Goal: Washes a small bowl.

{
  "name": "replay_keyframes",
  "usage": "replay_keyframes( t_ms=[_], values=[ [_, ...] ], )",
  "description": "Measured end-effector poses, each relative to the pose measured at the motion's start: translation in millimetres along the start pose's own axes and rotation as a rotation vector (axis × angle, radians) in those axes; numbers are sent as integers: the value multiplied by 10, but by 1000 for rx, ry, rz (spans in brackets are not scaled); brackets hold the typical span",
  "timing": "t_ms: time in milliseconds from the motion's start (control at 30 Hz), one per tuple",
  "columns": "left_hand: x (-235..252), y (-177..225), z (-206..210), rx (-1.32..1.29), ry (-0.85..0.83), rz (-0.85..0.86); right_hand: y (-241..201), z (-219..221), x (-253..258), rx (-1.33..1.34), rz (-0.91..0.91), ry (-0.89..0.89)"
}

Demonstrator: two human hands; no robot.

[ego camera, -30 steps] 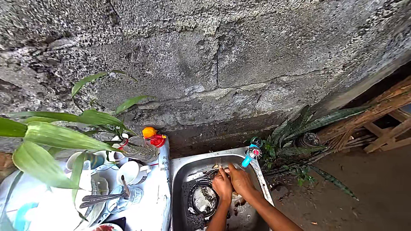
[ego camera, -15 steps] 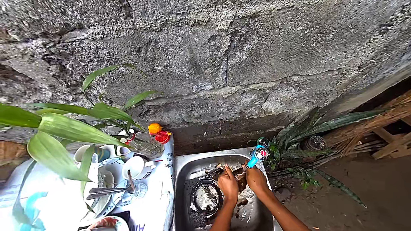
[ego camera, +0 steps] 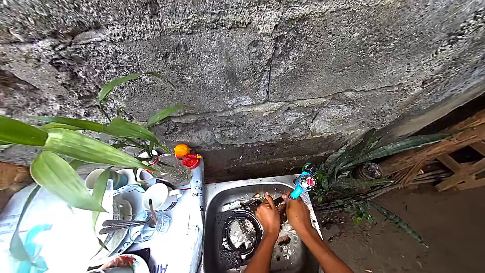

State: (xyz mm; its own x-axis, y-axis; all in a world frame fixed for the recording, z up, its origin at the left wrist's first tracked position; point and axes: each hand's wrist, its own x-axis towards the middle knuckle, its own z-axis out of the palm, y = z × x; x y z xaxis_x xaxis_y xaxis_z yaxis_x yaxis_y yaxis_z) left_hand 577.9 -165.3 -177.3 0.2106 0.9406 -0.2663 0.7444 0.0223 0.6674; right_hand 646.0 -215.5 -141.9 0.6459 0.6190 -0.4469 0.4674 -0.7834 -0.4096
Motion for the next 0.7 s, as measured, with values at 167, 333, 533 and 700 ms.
replay_keyframes(
  t_ms=[167, 333, 533, 700],
  values=[
    [72, -62, 45, -151, -6, -209, 38, 70, 70, -9, 5, 36],
    [96, -83, 23, -96, -2, -209, 28, 61, 42, -37, -60, -11],
    [145, -247, 162, -119, 67, -224, -208, 190, -185, -6, -110, -52],
    [210, -354, 69, -798, 67, -397, 266, 171, 202, 337, 28, 6]
  ],
)
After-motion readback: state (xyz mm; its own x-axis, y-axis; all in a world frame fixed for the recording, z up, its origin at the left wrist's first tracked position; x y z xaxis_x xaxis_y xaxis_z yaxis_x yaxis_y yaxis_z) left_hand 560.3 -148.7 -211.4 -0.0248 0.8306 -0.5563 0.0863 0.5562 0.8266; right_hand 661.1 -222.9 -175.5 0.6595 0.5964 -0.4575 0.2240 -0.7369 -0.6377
